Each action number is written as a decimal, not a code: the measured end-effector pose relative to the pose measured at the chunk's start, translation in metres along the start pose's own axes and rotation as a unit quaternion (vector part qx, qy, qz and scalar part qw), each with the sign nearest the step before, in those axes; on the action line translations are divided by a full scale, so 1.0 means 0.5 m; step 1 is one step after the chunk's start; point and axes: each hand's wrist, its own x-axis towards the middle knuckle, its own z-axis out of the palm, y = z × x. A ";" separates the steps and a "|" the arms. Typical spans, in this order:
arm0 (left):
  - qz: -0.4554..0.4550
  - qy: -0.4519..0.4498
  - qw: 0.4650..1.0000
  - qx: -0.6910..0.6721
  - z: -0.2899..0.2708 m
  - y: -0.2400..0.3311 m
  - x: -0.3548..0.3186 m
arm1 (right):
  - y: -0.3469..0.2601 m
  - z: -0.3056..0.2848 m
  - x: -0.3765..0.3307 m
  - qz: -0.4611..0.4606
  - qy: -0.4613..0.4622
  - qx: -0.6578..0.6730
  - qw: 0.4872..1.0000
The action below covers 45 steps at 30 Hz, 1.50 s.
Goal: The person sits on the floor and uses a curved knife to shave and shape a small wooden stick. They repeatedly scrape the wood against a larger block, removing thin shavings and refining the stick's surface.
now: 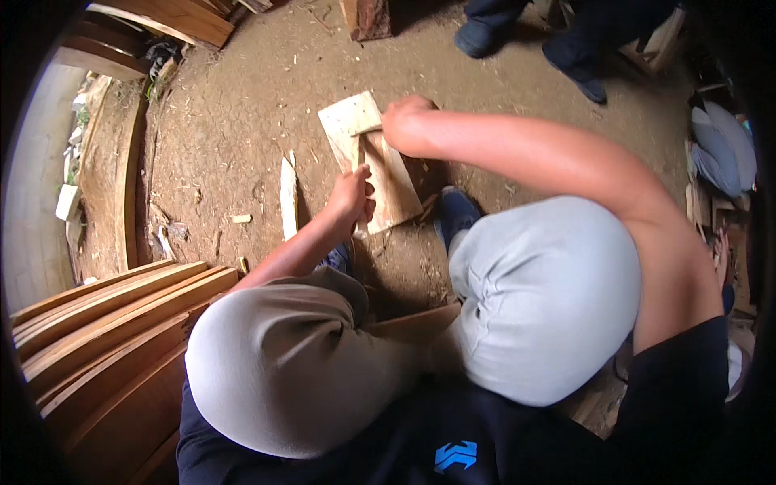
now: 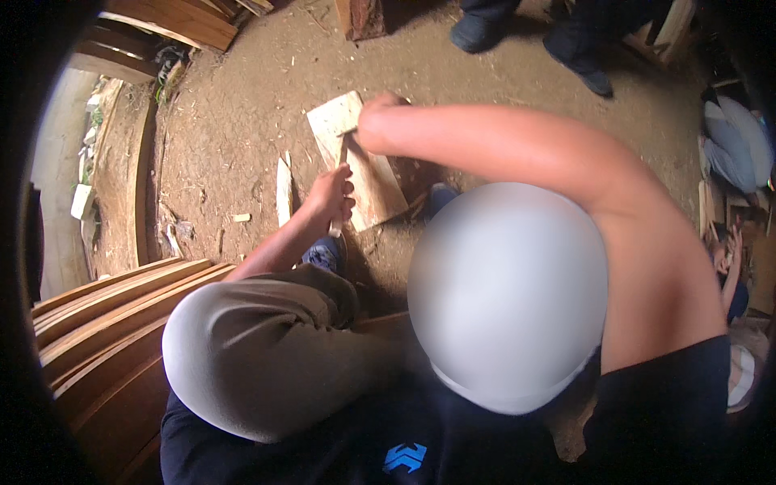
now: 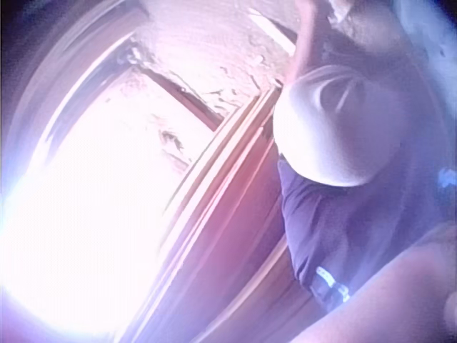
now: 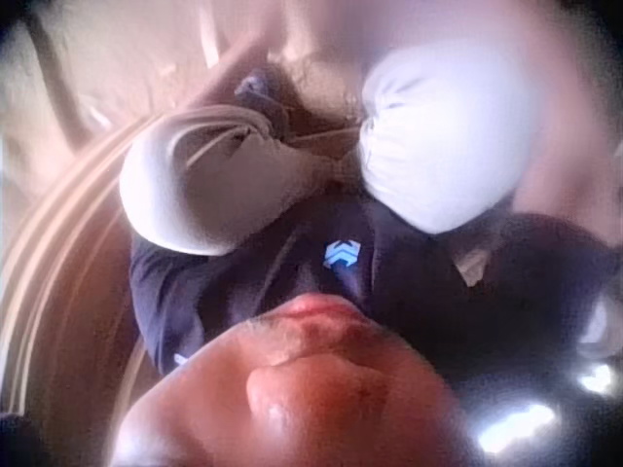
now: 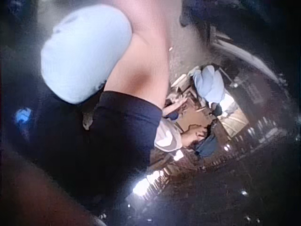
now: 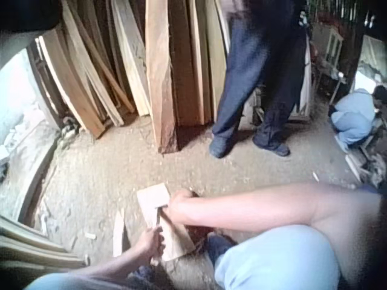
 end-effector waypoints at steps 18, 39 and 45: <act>-0.016 -0.064 0.996 -0.062 -0.007 -0.022 0.004 | 0.065 0.181 0.058 0.038 0.080 0.466 0.880; -0.036 -0.008 0.998 -0.043 0.027 0.005 -0.029 | 0.012 0.118 -0.015 0.115 0.075 0.345 0.928; -0.001 0.014 0.997 -0.070 0.047 0.003 -0.009 | 0.008 0.051 -0.029 0.077 0.040 0.276 0.957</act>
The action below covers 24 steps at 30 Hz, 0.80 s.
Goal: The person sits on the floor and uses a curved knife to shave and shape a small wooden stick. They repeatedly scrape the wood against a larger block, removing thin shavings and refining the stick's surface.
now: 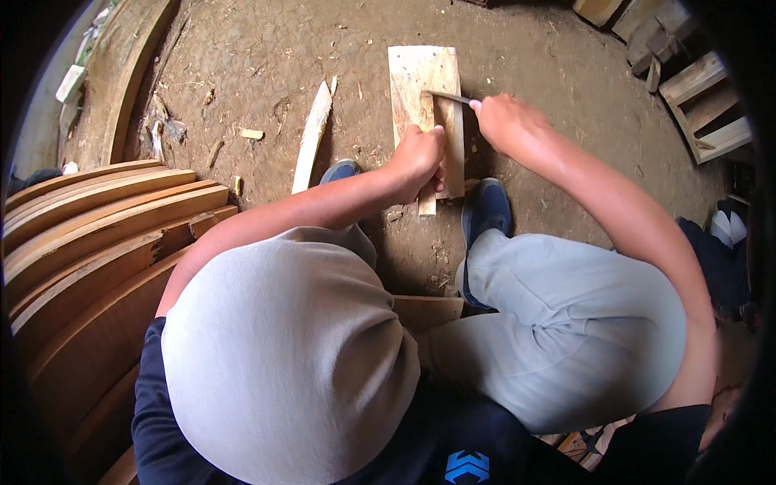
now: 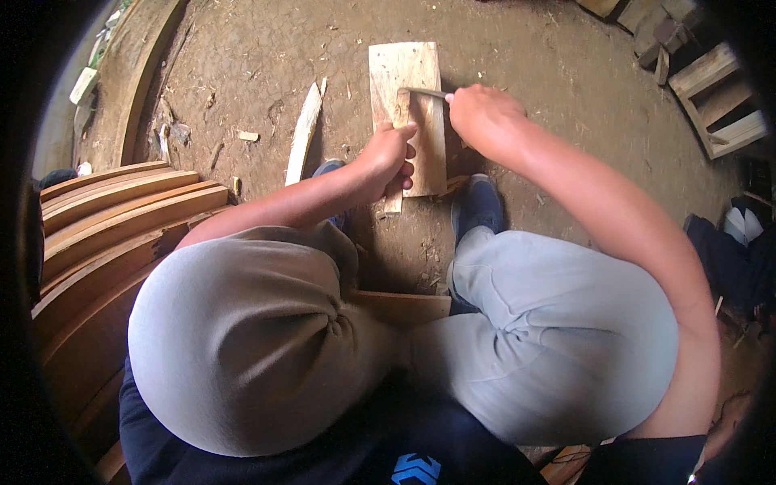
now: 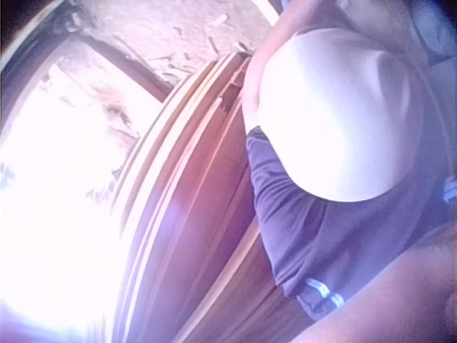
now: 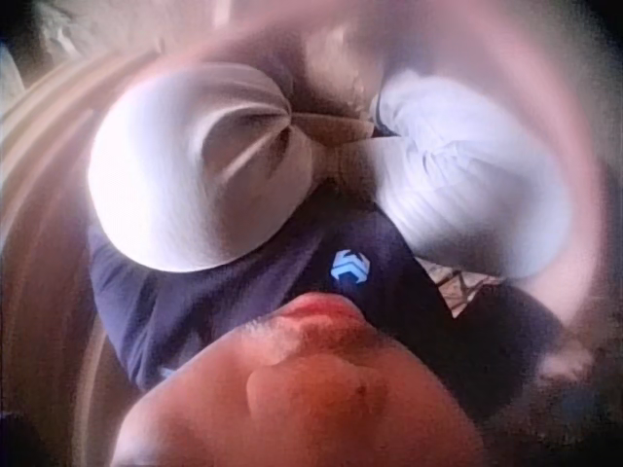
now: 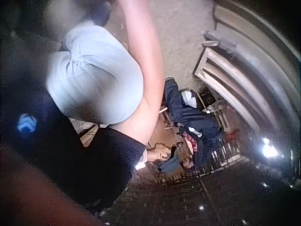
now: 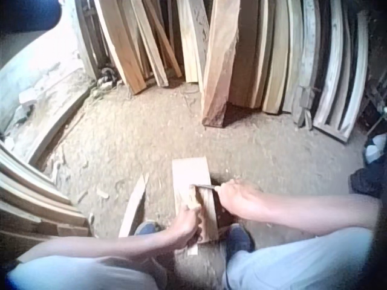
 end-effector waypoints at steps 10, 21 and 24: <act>-0.039 -0.035 0.998 -0.047 -0.019 0.004 -0.007 | 0.052 0.043 0.075 -0.090 0.020 -0.048 0.995; -0.021 -0.042 0.998 -0.036 -0.023 -0.018 0.004 | 0.029 0.027 0.033 -0.003 0.026 -0.006 1.000; -0.028 -0.026 0.998 -0.047 -0.008 -0.013 0.000 | 0.029 0.027 0.028 -0.003 0.036 -0.009 0.999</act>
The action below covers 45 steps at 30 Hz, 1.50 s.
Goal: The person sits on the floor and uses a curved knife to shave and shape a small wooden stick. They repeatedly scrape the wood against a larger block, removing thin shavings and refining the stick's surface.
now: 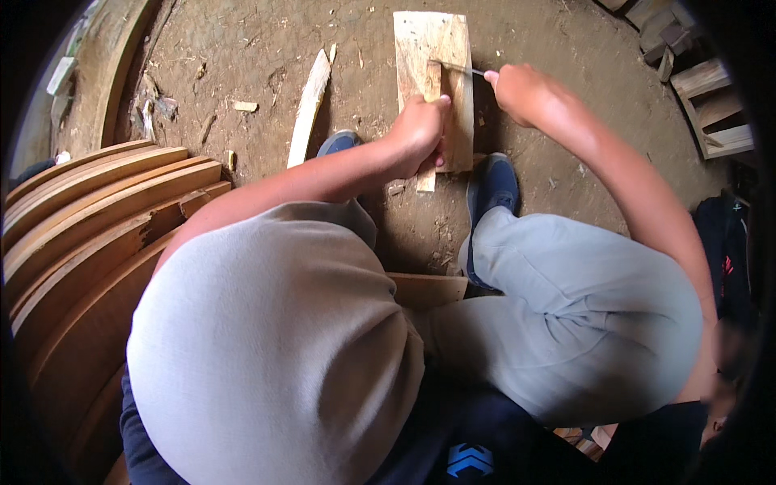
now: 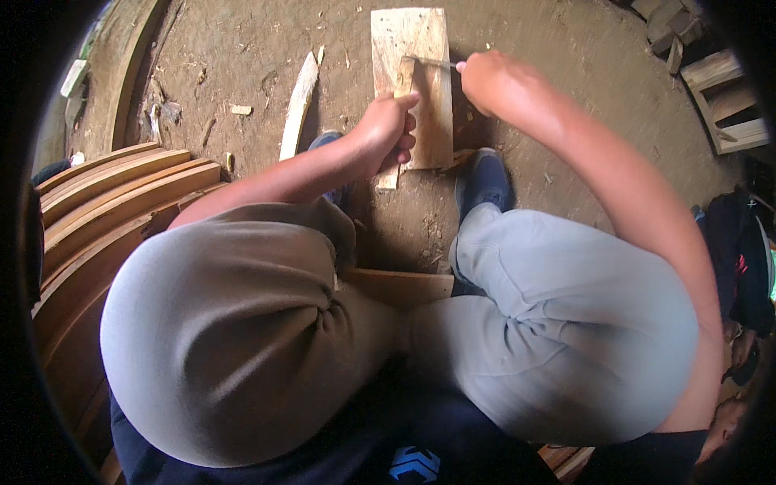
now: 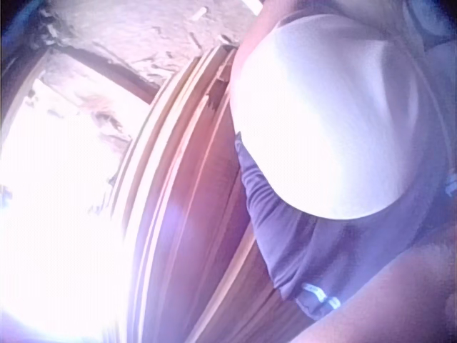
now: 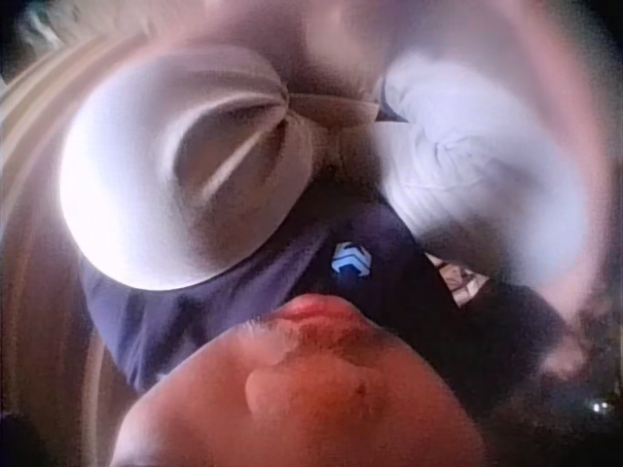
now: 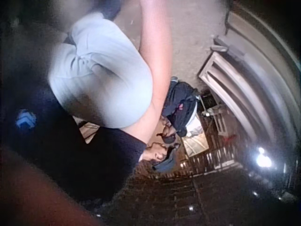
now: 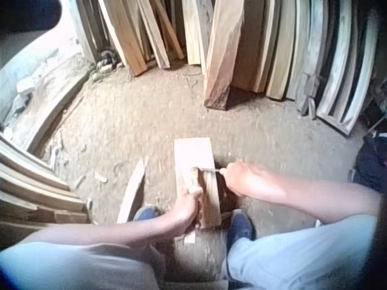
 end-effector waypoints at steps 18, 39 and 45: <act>-0.009 -0.034 0.999 -0.037 -0.014 -0.001 -0.001 | -0.001 -0.021 -0.008 -0.077 -0.034 -0.060 0.995; -0.003 -0.067 0.997 -0.046 -0.026 -0.003 -0.003 | 0.014 -0.010 0.014 -0.087 -0.014 -0.096 0.991; 0.007 -0.062 0.997 -0.044 -0.032 -0.010 -0.002 | 0.004 -0.033 -0.006 -0.095 -0.047 -0.118 0.987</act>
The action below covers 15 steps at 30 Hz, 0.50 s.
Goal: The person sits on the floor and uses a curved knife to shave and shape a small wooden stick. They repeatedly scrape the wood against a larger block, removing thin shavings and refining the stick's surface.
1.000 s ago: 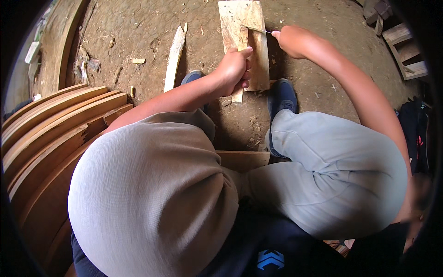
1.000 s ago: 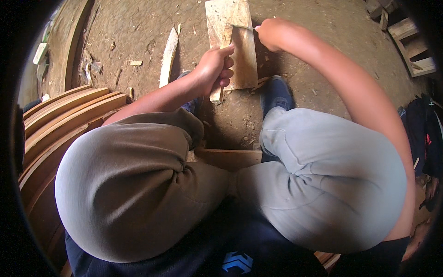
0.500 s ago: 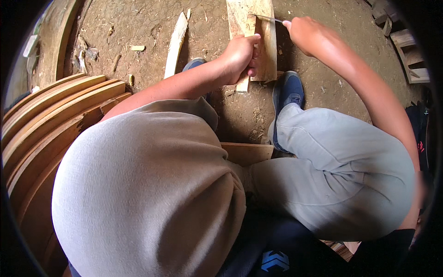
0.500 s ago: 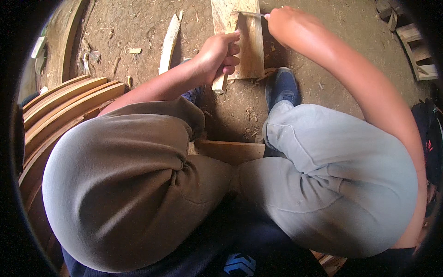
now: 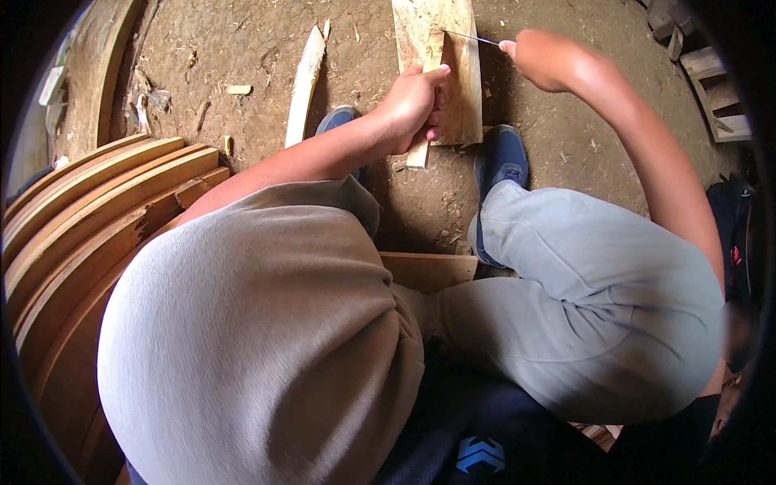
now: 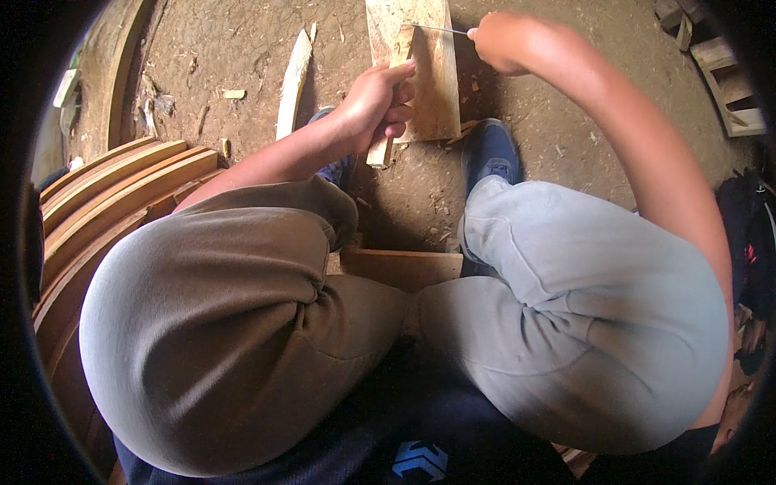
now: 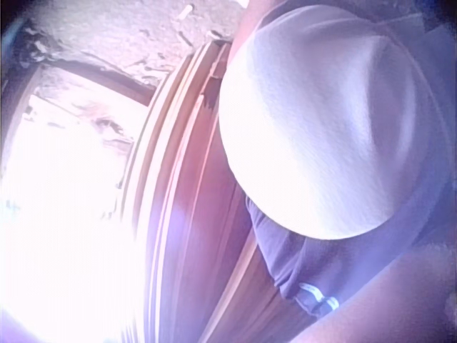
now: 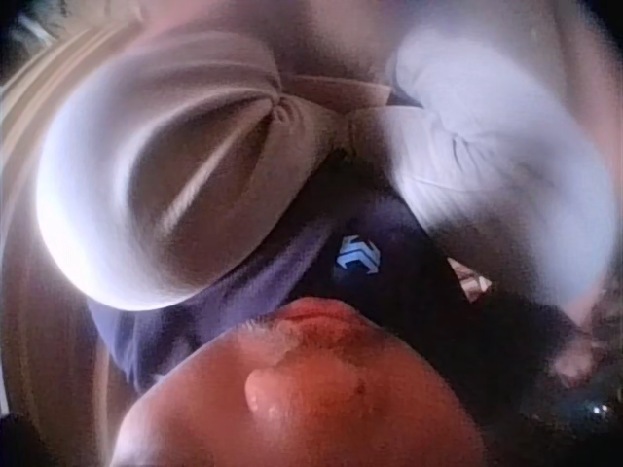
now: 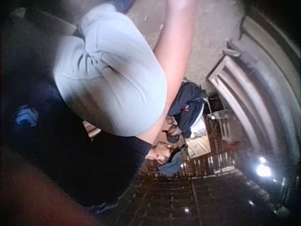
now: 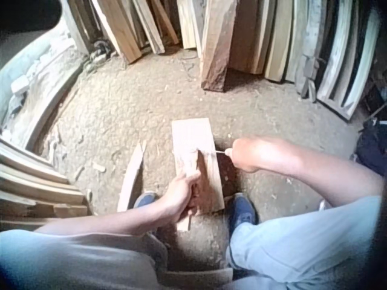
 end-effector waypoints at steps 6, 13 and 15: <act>-0.004 -0.004 1.000 0.009 0.010 0.001 0.005 | -0.014 0.020 -0.014 0.119 0.037 0.052 0.991; 0.000 -0.010 1.000 -0.006 0.007 -0.001 0.002 | -0.040 0.005 -0.021 0.120 0.051 0.027 0.991; -0.009 -0.011 1.000 -0.001 0.007 0.004 0.005 | -0.035 -0.007 -0.029 0.101 0.047 0.048 0.993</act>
